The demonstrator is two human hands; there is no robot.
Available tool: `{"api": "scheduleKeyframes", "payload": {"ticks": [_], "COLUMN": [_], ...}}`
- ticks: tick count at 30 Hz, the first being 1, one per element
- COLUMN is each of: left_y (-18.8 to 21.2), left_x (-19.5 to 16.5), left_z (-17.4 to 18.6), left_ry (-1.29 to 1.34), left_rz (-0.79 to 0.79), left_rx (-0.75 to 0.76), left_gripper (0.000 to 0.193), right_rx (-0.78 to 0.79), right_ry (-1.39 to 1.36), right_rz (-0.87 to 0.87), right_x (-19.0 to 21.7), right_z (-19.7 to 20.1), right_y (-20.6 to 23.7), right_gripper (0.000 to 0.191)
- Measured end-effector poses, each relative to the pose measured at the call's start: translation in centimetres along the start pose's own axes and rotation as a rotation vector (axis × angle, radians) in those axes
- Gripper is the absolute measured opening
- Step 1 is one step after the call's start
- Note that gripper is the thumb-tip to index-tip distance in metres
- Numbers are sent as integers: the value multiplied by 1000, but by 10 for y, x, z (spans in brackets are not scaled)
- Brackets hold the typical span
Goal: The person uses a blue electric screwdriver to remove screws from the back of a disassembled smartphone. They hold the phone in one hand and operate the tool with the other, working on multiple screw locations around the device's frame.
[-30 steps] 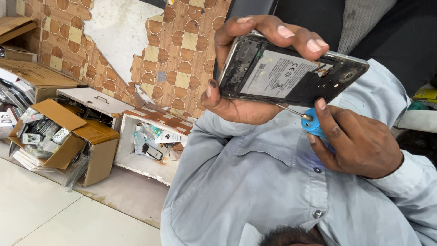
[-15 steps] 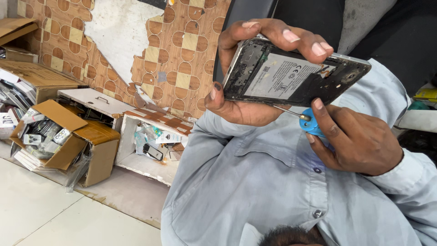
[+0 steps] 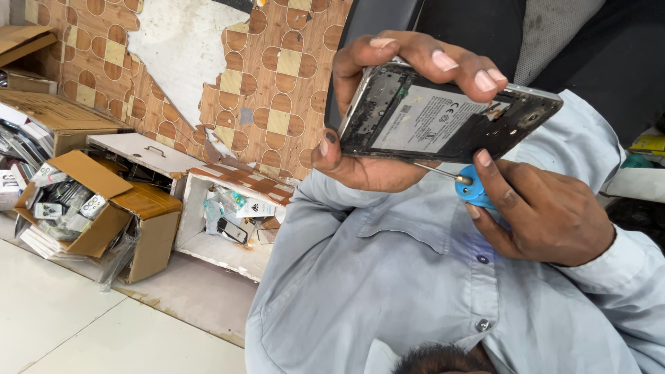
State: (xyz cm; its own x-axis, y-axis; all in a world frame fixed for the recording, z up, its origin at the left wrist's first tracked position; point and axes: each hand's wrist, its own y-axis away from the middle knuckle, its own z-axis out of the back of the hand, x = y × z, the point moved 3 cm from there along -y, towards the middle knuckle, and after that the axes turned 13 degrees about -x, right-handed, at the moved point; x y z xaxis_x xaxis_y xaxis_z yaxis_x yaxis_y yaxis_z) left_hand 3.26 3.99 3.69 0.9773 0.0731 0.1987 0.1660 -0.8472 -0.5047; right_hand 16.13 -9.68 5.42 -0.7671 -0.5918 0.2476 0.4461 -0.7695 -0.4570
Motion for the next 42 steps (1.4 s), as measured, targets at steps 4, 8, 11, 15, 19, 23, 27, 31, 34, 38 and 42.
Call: {"api": "scheduleKeyframes", "payload": {"ticks": [4, 8, 11, 15, 19, 23, 27, 31, 34, 38, 42], "left_y": [2, 3, 3, 5, 3, 7, 35, 64, 67, 60, 55], "left_x": [2, 6, 6, 6, 3, -7, -11, -1, 7, 9, 4], "left_z": [-2, -1, 1, 5, 6, 17, 38, 55, 60, 60, 59], "left_ry": [-27, -19, -16, -54, -22, -168, -401, -418, -541, -688, -918], "left_rz": [-32, -51, -63, -46, 135, 498, 857, 1068, 1045, 980, 745], "left_rx": [-4, -22, 11, -13, -42, -177, -215, -254, -122, -24, 156], "left_gripper": [77, 77, 77, 79, 77, 74, 71, 68, 68, 84, 93], "right_rx": [10, 13, 38, 3, 37, -34, -165, -95, 66, 139, 55], "right_ry": [2, -2, -5, -5, -72, -156, -407, -816, -1003, -951, -963], "right_rz": [8, -3, -17, 1, -71, -319, -586, -662, -768, -668, -555], "right_x": [0, 0, -1, -2, -5, -14, -30, -51, -60, -61, -58], "right_z": [1, 2, 2, 3, 1, 11, 26, 19, 3, -4, 0], "right_y": [0, -1, -1, 2, 11, 25, 35, 33, 33, 34, 30], "right_gripper": [70, 71, 71, 71, 71, 72, 58, 52, 54, 59, 57]}}
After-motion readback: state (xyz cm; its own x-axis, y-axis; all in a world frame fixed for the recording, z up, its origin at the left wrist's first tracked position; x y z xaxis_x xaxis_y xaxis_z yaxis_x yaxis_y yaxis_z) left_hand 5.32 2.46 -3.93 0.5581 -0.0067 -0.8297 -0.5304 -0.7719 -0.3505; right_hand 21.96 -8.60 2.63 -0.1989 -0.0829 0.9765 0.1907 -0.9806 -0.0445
